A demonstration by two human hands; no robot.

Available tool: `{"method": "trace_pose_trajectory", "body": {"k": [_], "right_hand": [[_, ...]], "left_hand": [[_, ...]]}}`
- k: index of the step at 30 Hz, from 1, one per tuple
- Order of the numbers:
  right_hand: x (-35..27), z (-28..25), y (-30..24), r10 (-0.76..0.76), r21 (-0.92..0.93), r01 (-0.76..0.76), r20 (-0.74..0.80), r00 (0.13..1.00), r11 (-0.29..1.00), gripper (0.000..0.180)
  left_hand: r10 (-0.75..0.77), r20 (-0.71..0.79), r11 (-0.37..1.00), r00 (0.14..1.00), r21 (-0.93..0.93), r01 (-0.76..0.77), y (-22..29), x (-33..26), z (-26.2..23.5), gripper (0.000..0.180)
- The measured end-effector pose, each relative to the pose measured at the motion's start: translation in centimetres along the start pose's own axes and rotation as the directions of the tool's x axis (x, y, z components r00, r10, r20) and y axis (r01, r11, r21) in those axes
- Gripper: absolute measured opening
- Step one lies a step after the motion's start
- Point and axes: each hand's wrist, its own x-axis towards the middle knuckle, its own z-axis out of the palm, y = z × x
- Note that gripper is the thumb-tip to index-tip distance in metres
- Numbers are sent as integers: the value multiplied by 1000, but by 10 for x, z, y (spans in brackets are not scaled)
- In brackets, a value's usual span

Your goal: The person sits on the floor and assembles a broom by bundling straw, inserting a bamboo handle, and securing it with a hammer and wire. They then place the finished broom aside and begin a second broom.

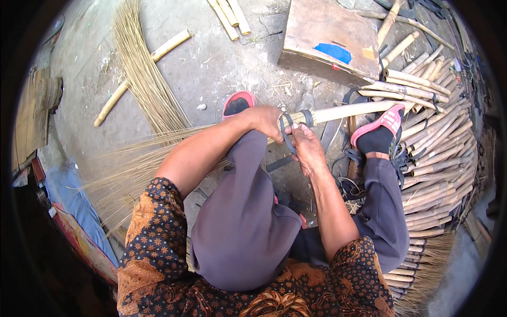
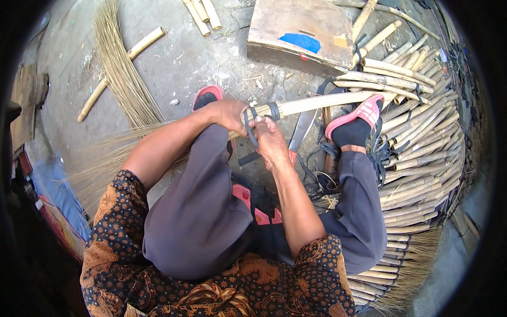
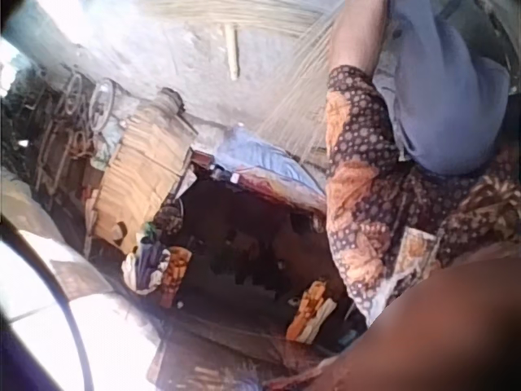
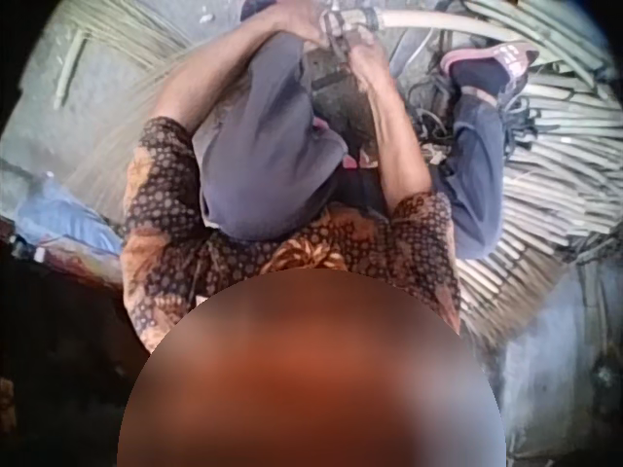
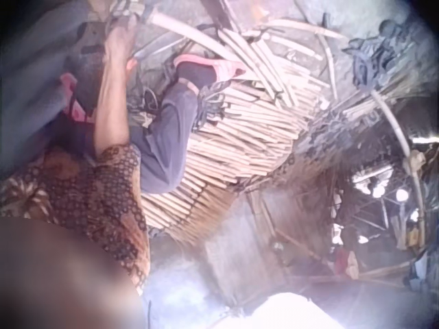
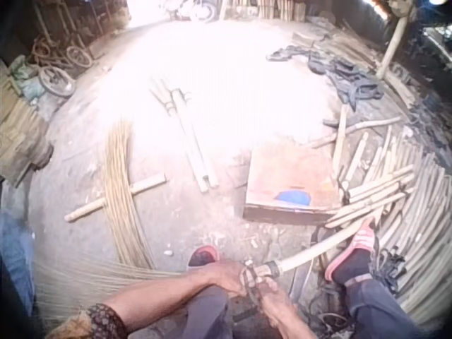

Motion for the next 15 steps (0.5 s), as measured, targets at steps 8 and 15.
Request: {"method": "trace_pose_trajectory", "body": {"k": [8,15], "right_hand": [[25,0,25,2,38,-1,-25,1000,999,25],[35,3,4,67,1,-67,-60,996,998,24]], "left_hand": [[-13,-8,998,1000,-58,13,-9,0,-14,72],[-17,-495,823,869,486,293,25,-13,36,63]]}}
